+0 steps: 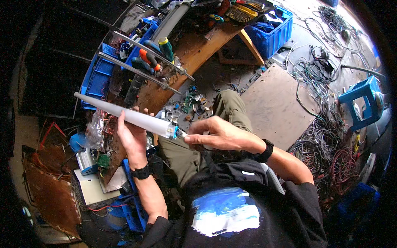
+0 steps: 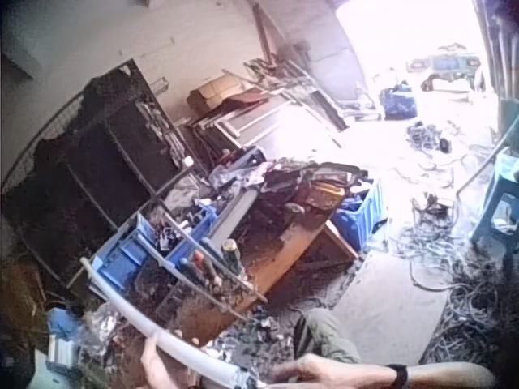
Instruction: The person disassembles a fluorescent tube light fixture using a screwdriver, removes the tube, and then reassembles the fixture by screwing the end caps back on. The person handles the fixture and tube repeatedly during the process.
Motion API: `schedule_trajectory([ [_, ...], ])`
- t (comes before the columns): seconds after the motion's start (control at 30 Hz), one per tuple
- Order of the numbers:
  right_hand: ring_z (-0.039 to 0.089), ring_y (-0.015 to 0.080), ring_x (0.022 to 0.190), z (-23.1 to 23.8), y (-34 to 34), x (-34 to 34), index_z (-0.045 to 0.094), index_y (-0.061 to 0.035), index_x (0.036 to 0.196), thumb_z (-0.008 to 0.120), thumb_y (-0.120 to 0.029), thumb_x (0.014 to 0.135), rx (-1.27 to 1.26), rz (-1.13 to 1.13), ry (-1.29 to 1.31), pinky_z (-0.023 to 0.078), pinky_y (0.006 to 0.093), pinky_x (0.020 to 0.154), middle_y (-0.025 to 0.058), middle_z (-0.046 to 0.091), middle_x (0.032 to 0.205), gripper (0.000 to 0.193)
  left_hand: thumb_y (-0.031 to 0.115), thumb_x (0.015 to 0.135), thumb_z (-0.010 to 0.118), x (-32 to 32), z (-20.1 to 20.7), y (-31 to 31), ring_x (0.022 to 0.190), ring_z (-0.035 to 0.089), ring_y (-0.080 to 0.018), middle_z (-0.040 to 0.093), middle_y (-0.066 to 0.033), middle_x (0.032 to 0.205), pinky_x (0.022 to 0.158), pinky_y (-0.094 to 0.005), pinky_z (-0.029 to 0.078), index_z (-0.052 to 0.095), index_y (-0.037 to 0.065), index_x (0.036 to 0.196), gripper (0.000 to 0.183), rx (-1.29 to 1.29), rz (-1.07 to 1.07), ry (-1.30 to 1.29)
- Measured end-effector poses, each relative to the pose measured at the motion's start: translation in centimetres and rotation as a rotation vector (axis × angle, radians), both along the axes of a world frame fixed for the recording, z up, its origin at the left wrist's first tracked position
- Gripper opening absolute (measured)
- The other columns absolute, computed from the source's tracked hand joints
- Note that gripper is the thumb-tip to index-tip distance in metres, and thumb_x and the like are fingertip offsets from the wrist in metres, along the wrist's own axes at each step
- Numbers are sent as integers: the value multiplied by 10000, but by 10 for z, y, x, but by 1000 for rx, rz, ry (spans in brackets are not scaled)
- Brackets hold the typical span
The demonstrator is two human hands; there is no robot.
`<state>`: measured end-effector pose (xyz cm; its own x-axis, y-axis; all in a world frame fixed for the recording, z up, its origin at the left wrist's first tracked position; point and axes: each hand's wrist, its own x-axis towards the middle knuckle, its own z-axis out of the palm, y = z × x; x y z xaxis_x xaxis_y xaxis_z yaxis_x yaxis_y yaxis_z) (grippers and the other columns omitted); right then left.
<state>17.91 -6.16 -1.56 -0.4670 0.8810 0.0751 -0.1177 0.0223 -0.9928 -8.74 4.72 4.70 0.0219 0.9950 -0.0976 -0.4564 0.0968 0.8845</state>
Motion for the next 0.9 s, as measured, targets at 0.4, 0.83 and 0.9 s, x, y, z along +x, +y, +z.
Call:
schedule_trajectory([
  [0.4, 667, 311, 749, 25, -9, -22, 673, -60, 938, 853, -189, 817, 562, -638, -203, 546, 396, 632, 104, 636, 858, 251, 395, 996, 703, 3, -4, 12, 930, 730, -315, 698, -85, 1022, 882, -528, 607, 618, 57, 1131, 374, -40, 85, 91],
  [0.83, 648, 230, 667, 21, 0, -24, 670, -46, 946, 849, -135, 817, 478, -570, -41, 527, 341, 596, 85, 655, 826, 238, 411, 1005, 693, 15, -2, 8, 829, 686, -200, 615, -34, 876, 892, -455, 639, 608, 64, 1002, 357, 23, 107, 171],
  [0.9, 620, 128, 627, 23, 4, -19, 678, -47, 971, 861, -90, 819, 435, -585, -36, 501, 276, 551, 44, 683, 867, 242, 420, 1000, 699, 15, -1, 8, 824, 688, -211, 608, -31, 872, 879, -444, 636, 604, 69, 986, 364, -15, 121, 174],
])
